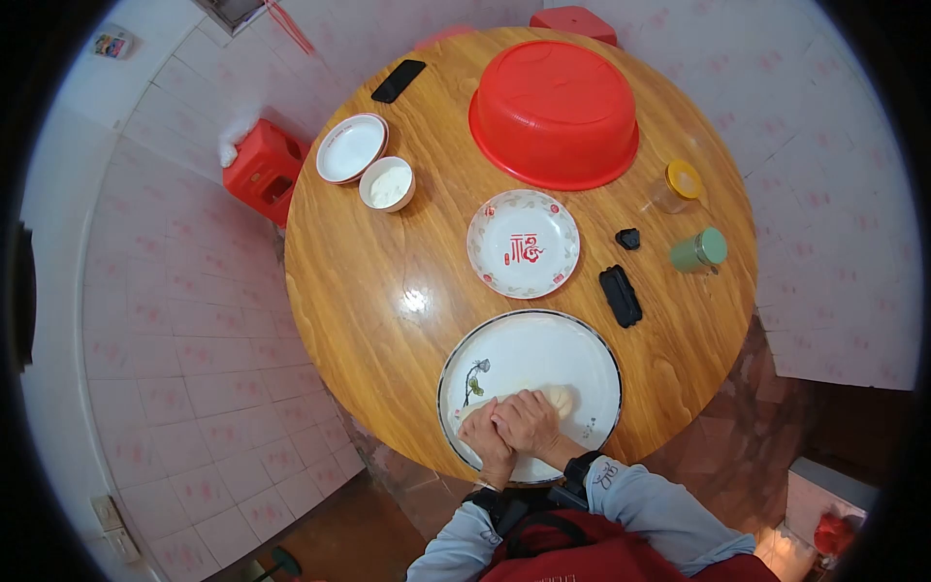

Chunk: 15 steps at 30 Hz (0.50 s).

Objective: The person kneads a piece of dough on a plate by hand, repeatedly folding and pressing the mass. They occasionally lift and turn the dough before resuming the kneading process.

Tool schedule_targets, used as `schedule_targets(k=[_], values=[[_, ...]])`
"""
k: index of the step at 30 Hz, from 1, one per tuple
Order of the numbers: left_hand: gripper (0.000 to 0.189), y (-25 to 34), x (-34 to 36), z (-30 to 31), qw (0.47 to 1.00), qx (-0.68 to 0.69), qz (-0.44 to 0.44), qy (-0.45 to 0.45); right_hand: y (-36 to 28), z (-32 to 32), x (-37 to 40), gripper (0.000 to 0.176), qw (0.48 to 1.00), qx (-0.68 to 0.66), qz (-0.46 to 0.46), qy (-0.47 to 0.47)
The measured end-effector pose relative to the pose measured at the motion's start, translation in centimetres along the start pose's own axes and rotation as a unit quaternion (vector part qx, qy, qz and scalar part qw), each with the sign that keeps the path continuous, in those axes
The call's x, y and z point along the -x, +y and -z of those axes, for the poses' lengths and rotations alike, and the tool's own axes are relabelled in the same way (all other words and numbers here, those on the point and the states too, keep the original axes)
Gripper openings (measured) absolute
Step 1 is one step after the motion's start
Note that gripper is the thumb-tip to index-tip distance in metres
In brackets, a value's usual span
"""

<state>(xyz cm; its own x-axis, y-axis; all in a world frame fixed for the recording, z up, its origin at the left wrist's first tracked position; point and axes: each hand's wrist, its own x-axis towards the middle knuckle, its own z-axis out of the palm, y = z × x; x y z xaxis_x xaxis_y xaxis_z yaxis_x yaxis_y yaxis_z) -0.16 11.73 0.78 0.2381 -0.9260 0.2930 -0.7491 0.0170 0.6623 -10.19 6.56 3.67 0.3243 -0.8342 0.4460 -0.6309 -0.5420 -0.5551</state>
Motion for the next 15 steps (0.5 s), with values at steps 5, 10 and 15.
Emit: schedule_targets(k=[5,10,15], values=[[0.035,-0.1,-3.8,-0.3,0.998,-0.041,-0.007,-0.048,1.5,-0.9,-2.8,0.011,0.999,0.000,-0.046,-0.024],[0.032,-0.1,-7.7,-1.0,0.987,-0.077,0.019,-0.140,2.6,-1.6,-5.9,0.012,0.993,-0.012,-0.116,-0.003],[0.031,-0.5,-9.9,-2.4,0.987,-0.119,0.011,-0.104,4.6,-3.9,-6.7,0.019,0.977,0.008,-0.211,-0.038]])
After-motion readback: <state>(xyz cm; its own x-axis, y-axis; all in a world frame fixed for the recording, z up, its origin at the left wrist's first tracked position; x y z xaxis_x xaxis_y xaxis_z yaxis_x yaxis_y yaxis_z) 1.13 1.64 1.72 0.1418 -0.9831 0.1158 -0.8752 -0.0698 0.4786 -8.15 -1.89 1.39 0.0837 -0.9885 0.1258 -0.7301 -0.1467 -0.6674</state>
